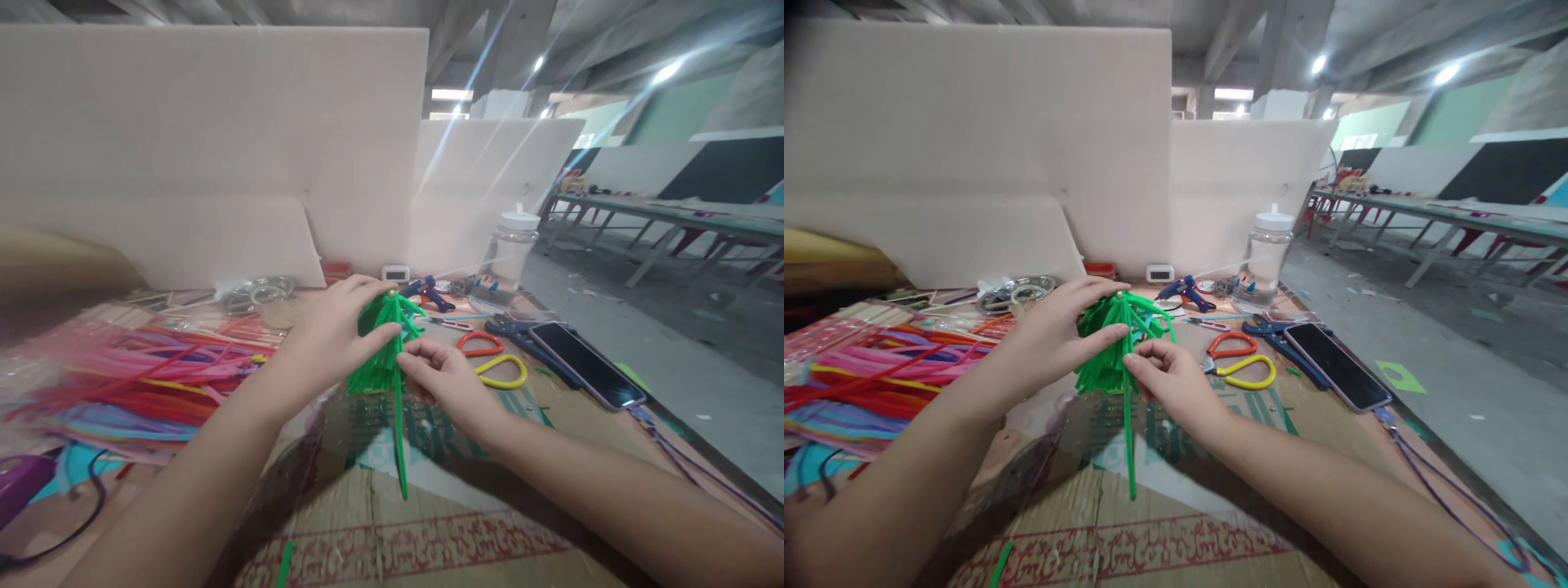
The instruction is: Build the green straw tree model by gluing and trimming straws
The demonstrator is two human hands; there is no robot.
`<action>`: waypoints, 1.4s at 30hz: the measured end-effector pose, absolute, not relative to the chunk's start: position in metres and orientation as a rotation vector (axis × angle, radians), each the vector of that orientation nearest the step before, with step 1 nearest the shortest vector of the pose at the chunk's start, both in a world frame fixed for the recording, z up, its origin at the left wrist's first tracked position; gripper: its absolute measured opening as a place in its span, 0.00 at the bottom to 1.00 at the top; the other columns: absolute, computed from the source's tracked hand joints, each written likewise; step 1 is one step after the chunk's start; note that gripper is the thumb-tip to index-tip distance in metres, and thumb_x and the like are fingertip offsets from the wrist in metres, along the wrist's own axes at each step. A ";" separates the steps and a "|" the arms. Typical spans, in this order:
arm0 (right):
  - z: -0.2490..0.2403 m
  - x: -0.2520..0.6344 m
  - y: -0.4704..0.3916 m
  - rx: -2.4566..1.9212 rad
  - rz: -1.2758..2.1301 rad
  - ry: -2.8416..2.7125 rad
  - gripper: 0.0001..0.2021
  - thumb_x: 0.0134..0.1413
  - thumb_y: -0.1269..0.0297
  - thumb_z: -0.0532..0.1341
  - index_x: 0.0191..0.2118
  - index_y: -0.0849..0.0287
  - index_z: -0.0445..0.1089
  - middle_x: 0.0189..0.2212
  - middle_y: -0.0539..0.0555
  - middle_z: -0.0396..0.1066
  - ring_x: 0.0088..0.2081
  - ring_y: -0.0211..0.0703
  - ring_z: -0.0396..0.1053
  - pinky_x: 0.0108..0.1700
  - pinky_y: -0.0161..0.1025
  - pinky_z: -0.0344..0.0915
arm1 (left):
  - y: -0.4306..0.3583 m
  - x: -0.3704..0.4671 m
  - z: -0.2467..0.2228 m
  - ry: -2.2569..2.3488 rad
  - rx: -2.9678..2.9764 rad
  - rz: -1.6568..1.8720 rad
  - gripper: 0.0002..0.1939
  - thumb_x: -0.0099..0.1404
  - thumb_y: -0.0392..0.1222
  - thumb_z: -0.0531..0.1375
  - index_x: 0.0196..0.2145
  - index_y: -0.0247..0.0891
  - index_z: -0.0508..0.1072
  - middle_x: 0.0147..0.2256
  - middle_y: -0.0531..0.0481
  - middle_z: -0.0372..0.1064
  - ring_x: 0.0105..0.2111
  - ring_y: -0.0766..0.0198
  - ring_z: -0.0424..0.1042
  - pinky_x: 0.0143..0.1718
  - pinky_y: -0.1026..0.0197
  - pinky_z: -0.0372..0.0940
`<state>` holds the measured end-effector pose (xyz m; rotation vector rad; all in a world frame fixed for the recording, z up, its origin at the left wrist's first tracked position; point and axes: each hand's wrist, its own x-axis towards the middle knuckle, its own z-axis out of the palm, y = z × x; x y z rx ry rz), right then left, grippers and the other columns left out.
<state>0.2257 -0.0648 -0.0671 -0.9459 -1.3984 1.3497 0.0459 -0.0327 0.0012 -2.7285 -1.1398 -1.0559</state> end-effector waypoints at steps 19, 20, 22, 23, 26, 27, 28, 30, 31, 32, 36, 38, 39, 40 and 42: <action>-0.033 0.261 -0.046 -1.059 0.661 -1.629 0.28 0.61 0.39 0.52 0.19 0.56 0.57 0.13 0.45 0.55 0.19 0.34 0.53 0.25 0.37 0.51 | -0.007 0.026 -0.003 -1.390 -2.899 -1.255 0.27 0.65 0.52 0.59 0.58 0.40 0.67 0.59 0.43 0.67 0.58 0.53 0.66 0.59 0.48 0.61; -0.031 0.261 -0.047 -1.033 0.741 -1.612 0.27 0.60 0.39 0.53 0.20 0.56 0.60 0.13 0.45 0.56 0.18 0.34 0.53 0.24 0.36 0.50 | -0.007 0.026 -0.003 -1.382 -2.893 -1.264 0.27 0.65 0.52 0.59 0.58 0.39 0.67 0.59 0.42 0.66 0.58 0.53 0.66 0.59 0.48 0.62; -0.029 0.261 -0.047 -0.972 0.879 -1.560 0.22 0.58 0.42 0.58 0.25 0.56 0.64 0.15 0.45 0.60 0.18 0.34 0.54 0.22 0.35 0.50 | -0.009 0.025 0.001 -1.374 -2.848 -1.299 0.25 0.66 0.51 0.58 0.58 0.39 0.67 0.58 0.42 0.66 0.56 0.53 0.68 0.57 0.49 0.63; -0.028 0.260 -0.048 -0.945 0.918 -1.534 0.20 0.55 0.44 0.61 0.27 0.56 0.65 0.17 0.45 0.63 0.18 0.33 0.55 0.22 0.35 0.51 | -0.011 0.026 0.003 -1.366 -2.807 -1.320 0.24 0.67 0.51 0.58 0.58 0.39 0.67 0.58 0.42 0.66 0.55 0.54 0.68 0.56 0.49 0.64; -0.024 0.256 -0.053 -0.905 0.984 -1.494 0.14 0.51 0.52 0.66 0.29 0.57 0.67 0.20 0.46 0.69 0.19 0.32 0.57 0.22 0.33 0.53 | -0.026 0.031 0.010 -1.265 -2.684 -1.315 0.19 0.68 0.49 0.58 0.54 0.40 0.71 0.53 0.43 0.70 0.53 0.55 0.69 0.55 0.50 0.64; -0.022 0.254 -0.055 -0.899 1.002 -1.495 0.12 0.51 0.54 0.66 0.30 0.57 0.68 0.21 0.47 0.70 0.19 0.32 0.58 0.22 0.33 0.54 | -0.032 0.035 0.011 -1.186 -2.678 -1.264 0.17 0.68 0.49 0.59 0.51 0.40 0.73 0.51 0.44 0.71 0.52 0.56 0.70 0.54 0.51 0.64; -0.021 0.253 -0.058 -0.894 1.020 -1.502 0.10 0.51 0.57 0.66 0.31 0.58 0.69 0.21 0.47 0.70 0.19 0.33 0.59 0.22 0.33 0.54 | -0.038 0.040 0.011 -1.094 -2.661 -1.221 0.15 0.68 0.48 0.60 0.49 0.40 0.74 0.49 0.45 0.72 0.51 0.56 0.70 0.53 0.52 0.64; -0.017 0.252 -0.063 -0.884 1.056 -1.552 0.07 0.52 0.60 0.64 0.32 0.58 0.72 0.21 0.48 0.71 0.20 0.33 0.60 0.23 0.33 0.56 | -0.049 0.049 0.010 -0.895 -2.616 -1.127 0.14 0.66 0.47 0.63 0.47 0.40 0.75 0.46 0.45 0.74 0.48 0.56 0.71 0.50 0.53 0.65; -0.016 0.252 -0.066 -0.870 1.076 -1.593 0.08 0.54 0.60 0.63 0.32 0.59 0.73 0.22 0.48 0.71 0.20 0.33 0.60 0.23 0.34 0.57 | -0.053 0.054 0.008 -0.819 -2.561 -1.115 0.12 0.66 0.45 0.62 0.45 0.39 0.76 0.44 0.46 0.75 0.46 0.57 0.71 0.48 0.54 0.65; -0.014 0.252 -0.068 -0.848 1.099 -1.642 0.09 0.56 0.59 0.62 0.31 0.59 0.73 0.22 0.49 0.71 0.20 0.32 0.60 0.23 0.34 0.57 | -0.055 0.058 0.006 -0.762 -2.511 -1.111 0.09 0.67 0.44 0.61 0.43 0.39 0.76 0.41 0.46 0.75 0.44 0.58 0.72 0.47 0.54 0.66; -0.011 0.254 -0.071 -0.768 1.196 -1.806 0.18 0.62 0.54 0.55 0.30 0.59 0.75 0.25 0.52 0.74 0.20 0.33 0.63 0.24 0.35 0.61 | -0.055 0.065 0.000 -0.683 -2.407 -1.165 0.05 0.69 0.39 0.60 0.38 0.40 0.76 0.37 0.48 0.77 0.39 0.60 0.74 0.43 0.56 0.66; -0.010 0.255 -0.070 -0.781 1.236 -1.824 0.17 0.62 0.53 0.55 0.33 0.59 0.75 0.27 0.52 0.76 0.19 0.33 0.64 0.24 0.35 0.61 | -0.052 0.063 0.000 -0.706 -2.399 -1.177 0.06 0.69 0.38 0.59 0.35 0.40 0.76 0.35 0.50 0.77 0.38 0.61 0.74 0.43 0.57 0.65; -0.010 0.256 -0.068 -0.803 1.242 -1.807 0.15 0.60 0.54 0.57 0.35 0.59 0.75 0.27 0.52 0.76 0.19 0.32 0.63 0.23 0.35 0.61 | -0.051 0.061 0.000 -0.741 -2.406 -1.180 0.06 0.69 0.38 0.58 0.34 0.41 0.75 0.34 0.50 0.77 0.37 0.61 0.74 0.42 0.57 0.65; -0.009 0.259 -0.065 -0.832 1.225 -1.773 0.12 0.58 0.56 0.60 0.37 0.58 0.75 0.27 0.50 0.76 0.19 0.32 0.63 0.23 0.34 0.60 | -0.050 0.058 0.001 -0.796 -2.413 -1.189 0.07 0.69 0.38 0.58 0.33 0.41 0.75 0.34 0.51 0.77 0.37 0.61 0.73 0.42 0.57 0.64; -0.006 0.268 -0.056 -0.892 1.117 -1.680 0.08 0.53 0.60 0.65 0.38 0.57 0.73 0.24 0.48 0.74 0.20 0.32 0.64 0.24 0.33 0.60 | -0.048 0.050 0.005 -0.959 -2.414 -1.233 0.07 0.70 0.39 0.56 0.34 0.41 0.73 0.34 0.51 0.75 0.37 0.60 0.72 0.40 0.57 0.63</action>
